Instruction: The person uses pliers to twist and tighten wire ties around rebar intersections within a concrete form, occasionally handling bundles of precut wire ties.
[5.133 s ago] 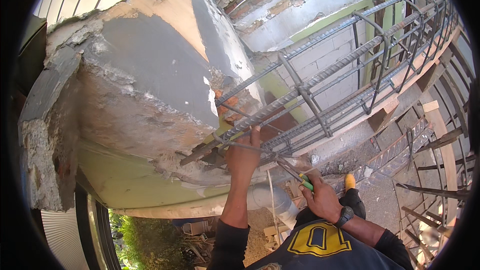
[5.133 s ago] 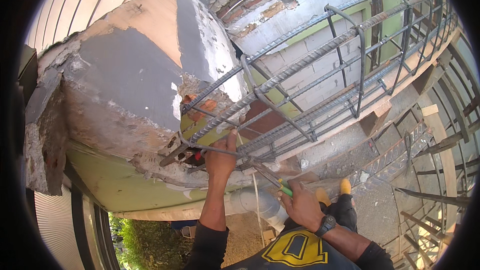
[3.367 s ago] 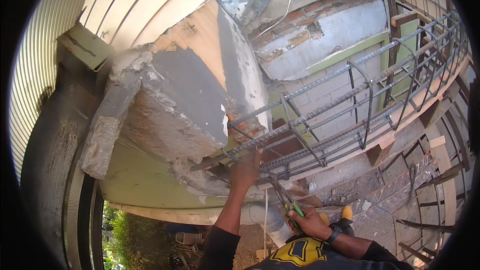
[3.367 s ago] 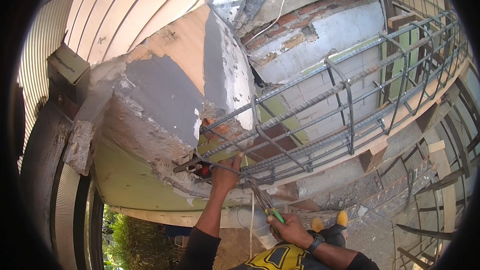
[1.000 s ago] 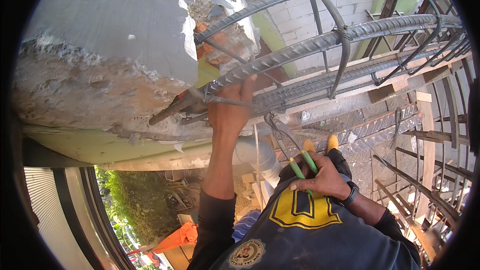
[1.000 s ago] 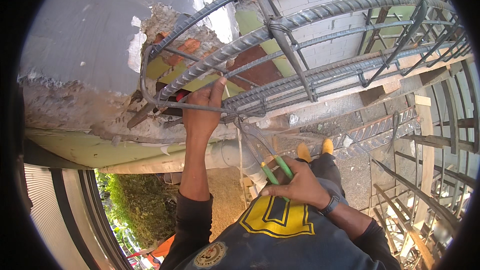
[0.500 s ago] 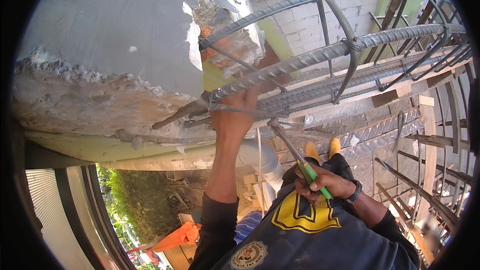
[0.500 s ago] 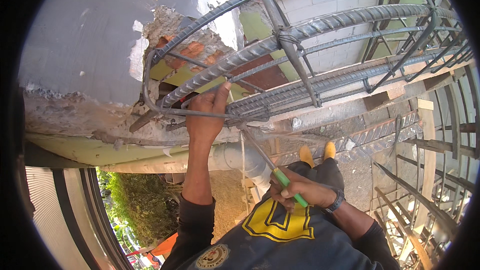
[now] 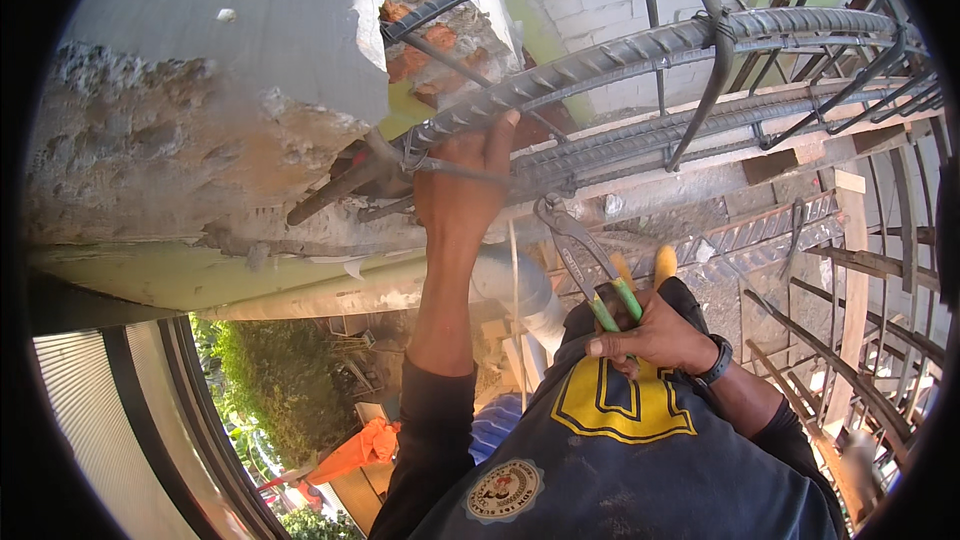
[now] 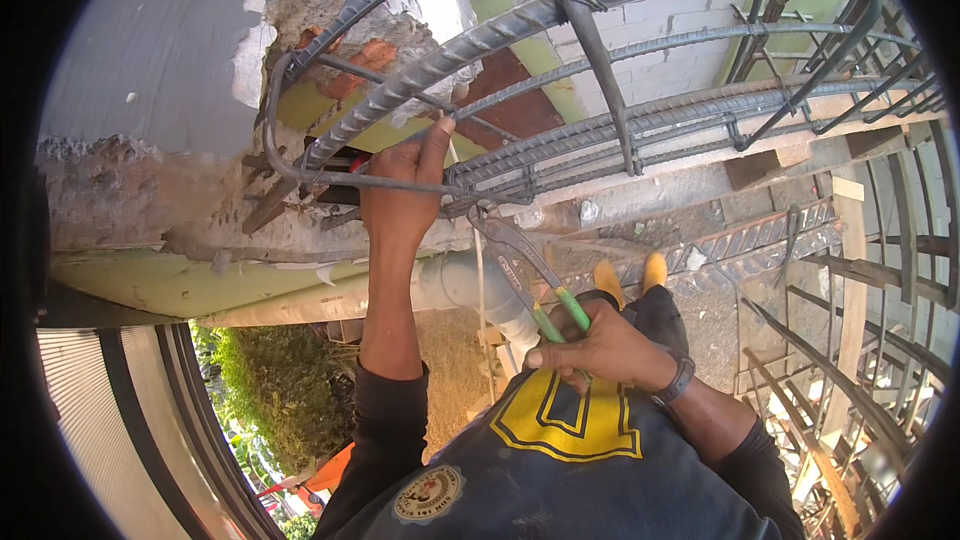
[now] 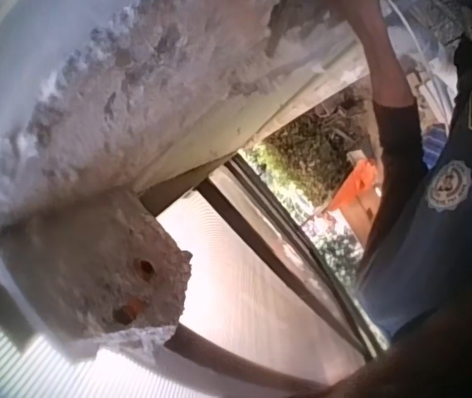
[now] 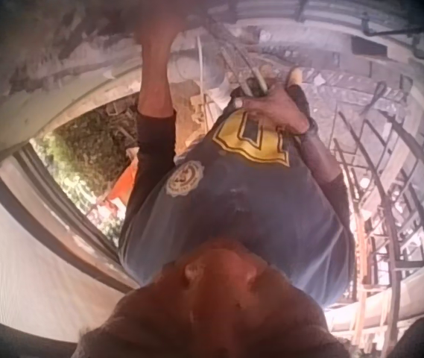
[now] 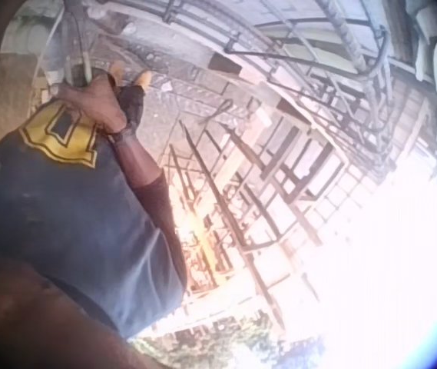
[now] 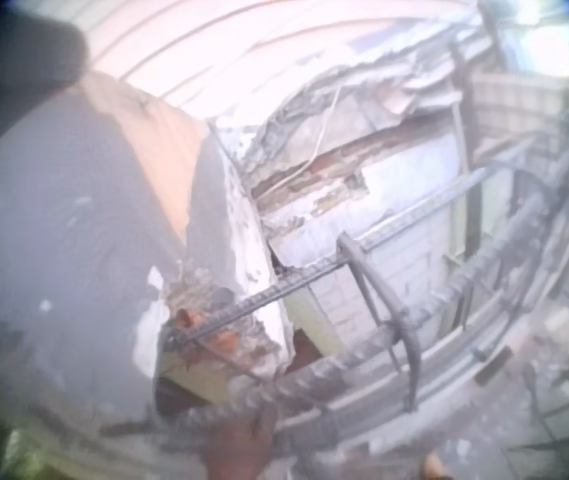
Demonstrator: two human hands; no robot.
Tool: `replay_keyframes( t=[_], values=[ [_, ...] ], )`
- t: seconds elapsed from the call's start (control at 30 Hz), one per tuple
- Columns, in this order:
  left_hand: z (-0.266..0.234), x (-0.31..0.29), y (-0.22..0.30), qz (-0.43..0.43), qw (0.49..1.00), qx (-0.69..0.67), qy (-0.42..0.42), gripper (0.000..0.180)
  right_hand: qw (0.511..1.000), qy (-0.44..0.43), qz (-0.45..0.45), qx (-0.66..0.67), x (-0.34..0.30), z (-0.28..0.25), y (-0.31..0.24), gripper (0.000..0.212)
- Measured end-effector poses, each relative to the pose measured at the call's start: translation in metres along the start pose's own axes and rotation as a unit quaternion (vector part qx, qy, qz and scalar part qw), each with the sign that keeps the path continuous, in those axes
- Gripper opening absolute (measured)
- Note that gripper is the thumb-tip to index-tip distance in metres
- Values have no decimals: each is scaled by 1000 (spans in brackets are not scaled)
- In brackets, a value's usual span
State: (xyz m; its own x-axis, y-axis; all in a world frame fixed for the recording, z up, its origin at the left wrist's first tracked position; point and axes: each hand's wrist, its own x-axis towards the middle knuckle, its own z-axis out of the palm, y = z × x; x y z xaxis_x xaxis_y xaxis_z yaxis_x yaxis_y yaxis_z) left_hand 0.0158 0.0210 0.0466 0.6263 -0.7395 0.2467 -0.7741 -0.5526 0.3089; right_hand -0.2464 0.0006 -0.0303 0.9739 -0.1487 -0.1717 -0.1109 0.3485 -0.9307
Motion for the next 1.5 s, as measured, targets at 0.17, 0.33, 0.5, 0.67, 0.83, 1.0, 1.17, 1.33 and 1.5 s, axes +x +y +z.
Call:
replay_keyframes(
  t=[0.17, 0.33, 0.5, 0.67, 0.83, 1.0, 1.17, 1.33, 1.5],
  values=[
    [-6, 3, 7, -19, 999, -15, -30, 62, 753, -345, 119, 548, 14, 5, 37, 55],
    [3, -2, 0, -10, 999, -30, 2, 60, 980, -58, 58, 180, -2, -3, 18, 48],
    [-3, -3, 4, -52, 998, 5, -35, 63, 944, 200, -81, -250, -8, 0, -7, 51],
    [-4, -4, 4, -82, 995, -12, -49, 66, 993, 2, 54, 109, -3, 4, -17, 51],
    [-10, 4, 12, -82, 991, 18, -100, 65, 570, -410, 93, 706, 9, 16, 22, 59],
    [-7, -1, 6, -49, 997, -6, -58, 67, 907, -137, 100, 386, -3, -2, 2, 43],
    [-8, -2, 5, -44, 998, -11, -48, 67, 991, 118, -7, -69, -10, -1, -13, 36],
    [-6, 4, 11, -15, 999, -6, -46, 65, 755, -245, 87, 602, -3, 13, 7, 48],
    [-5, 0, 2, -21, 999, -16, -42, 64, 774, -273, 113, 561, 10, 15, 18, 39]
  ],
)
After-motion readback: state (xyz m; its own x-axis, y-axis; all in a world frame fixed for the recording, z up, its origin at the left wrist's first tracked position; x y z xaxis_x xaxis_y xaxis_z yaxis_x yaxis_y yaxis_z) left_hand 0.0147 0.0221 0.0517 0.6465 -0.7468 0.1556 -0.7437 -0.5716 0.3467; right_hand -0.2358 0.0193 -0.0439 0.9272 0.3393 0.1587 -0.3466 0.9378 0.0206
